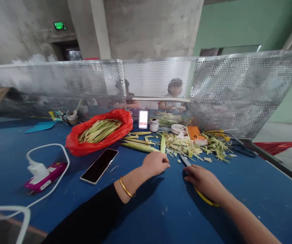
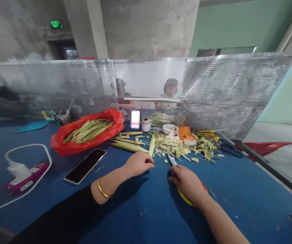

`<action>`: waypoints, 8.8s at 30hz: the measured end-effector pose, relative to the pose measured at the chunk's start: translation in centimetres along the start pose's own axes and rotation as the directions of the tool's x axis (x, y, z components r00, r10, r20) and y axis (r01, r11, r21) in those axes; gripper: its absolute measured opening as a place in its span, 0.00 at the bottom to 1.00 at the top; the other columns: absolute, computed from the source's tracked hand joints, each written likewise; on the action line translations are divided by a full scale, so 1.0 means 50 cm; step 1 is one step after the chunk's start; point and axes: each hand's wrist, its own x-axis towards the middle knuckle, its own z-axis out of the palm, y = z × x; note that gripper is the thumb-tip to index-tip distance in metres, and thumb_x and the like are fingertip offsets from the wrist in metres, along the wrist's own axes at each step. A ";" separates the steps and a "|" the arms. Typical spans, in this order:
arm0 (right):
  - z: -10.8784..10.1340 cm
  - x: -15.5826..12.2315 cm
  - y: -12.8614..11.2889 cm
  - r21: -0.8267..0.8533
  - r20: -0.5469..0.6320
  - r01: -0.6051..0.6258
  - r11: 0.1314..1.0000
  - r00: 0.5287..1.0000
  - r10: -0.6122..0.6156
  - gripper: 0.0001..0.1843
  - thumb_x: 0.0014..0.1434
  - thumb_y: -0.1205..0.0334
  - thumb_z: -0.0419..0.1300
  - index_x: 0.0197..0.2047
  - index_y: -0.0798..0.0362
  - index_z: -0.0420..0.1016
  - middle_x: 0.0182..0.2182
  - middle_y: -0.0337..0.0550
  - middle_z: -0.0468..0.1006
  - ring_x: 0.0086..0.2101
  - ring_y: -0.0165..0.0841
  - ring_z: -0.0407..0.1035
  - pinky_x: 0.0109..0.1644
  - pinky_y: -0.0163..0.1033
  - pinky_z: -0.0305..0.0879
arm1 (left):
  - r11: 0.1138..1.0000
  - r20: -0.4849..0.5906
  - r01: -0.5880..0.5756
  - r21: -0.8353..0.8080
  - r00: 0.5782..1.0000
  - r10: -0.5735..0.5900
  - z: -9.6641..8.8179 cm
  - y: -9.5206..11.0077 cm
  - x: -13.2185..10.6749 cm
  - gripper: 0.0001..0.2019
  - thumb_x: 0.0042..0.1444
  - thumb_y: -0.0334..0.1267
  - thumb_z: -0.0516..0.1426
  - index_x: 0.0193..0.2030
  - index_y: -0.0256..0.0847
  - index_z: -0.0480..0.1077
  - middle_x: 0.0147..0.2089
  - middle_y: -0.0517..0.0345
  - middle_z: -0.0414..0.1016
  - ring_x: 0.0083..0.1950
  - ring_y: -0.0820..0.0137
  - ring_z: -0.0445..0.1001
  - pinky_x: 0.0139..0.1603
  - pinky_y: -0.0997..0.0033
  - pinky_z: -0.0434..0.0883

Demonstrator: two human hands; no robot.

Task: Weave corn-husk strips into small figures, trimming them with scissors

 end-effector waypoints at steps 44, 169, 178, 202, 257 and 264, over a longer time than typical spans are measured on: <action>0.065 0.005 -0.233 0.902 -0.022 -0.065 0.428 0.980 0.196 0.22 0.53 0.43 0.62 0.40 0.53 0.70 0.28 0.40 0.75 0.26 0.34 0.69 0.31 0.37 0.66 | 0.590 -0.008 0.220 -0.777 0.933 -0.359 -0.005 -0.040 -0.102 0.11 0.43 0.42 0.64 0.28 0.36 0.75 0.27 0.58 0.75 0.28 0.73 0.70 0.31 0.73 0.66; 0.047 0.021 -0.198 0.883 0.097 -0.195 0.428 0.966 0.239 0.17 0.48 0.48 0.65 0.29 0.55 0.74 0.23 0.36 0.75 0.25 0.31 0.68 0.29 0.34 0.59 | 0.717 -0.313 -0.040 -0.695 0.915 -0.252 -0.017 -0.034 -0.093 0.10 0.45 0.40 0.62 0.33 0.37 0.72 0.24 0.63 0.72 0.23 0.75 0.67 0.23 0.76 0.62; 0.033 0.030 -0.175 0.854 -0.069 -0.124 0.506 0.936 0.346 0.21 0.54 0.40 0.56 0.34 0.52 0.68 0.26 0.41 0.77 0.24 0.35 0.73 0.28 0.38 0.67 | 0.676 -0.273 0.159 -0.720 0.830 -0.486 -0.019 -0.061 -0.081 0.14 0.43 0.45 0.64 0.31 0.36 0.71 0.27 0.59 0.73 0.24 0.73 0.69 0.21 0.76 0.62; -0.052 -0.020 -0.042 -0.243 0.038 -0.290 0.926 0.951 0.308 0.18 0.48 0.73 0.57 0.45 0.60 0.72 0.40 0.59 0.76 0.40 0.49 0.73 0.38 0.42 0.61 | 0.884 0.228 0.304 -0.356 0.945 -0.233 -0.017 -0.018 0.034 0.13 0.54 0.45 0.55 0.32 0.35 0.72 0.29 0.54 0.77 0.23 0.73 0.69 0.22 0.75 0.62; -0.035 0.014 -0.011 0.683 0.026 -0.265 0.680 0.940 0.341 0.19 0.46 0.47 0.67 0.33 0.56 0.77 0.20 0.34 0.67 0.21 0.26 0.54 0.23 0.31 0.48 | 0.807 0.316 0.373 -0.457 0.917 -0.245 0.073 -0.023 0.144 0.17 0.46 0.49 0.64 0.29 0.35 0.72 0.24 0.61 0.73 0.17 0.81 0.55 0.17 0.77 0.47; -0.039 0.011 -0.017 0.631 -0.036 -0.245 0.736 0.939 0.343 0.18 0.46 0.48 0.66 0.32 0.56 0.79 0.20 0.34 0.70 0.22 0.27 0.59 0.23 0.31 0.53 | 0.807 0.317 0.377 -0.454 0.915 -0.249 0.073 -0.030 0.144 0.16 0.46 0.48 0.64 0.24 0.35 0.70 0.23 0.60 0.73 0.17 0.81 0.55 0.17 0.77 0.46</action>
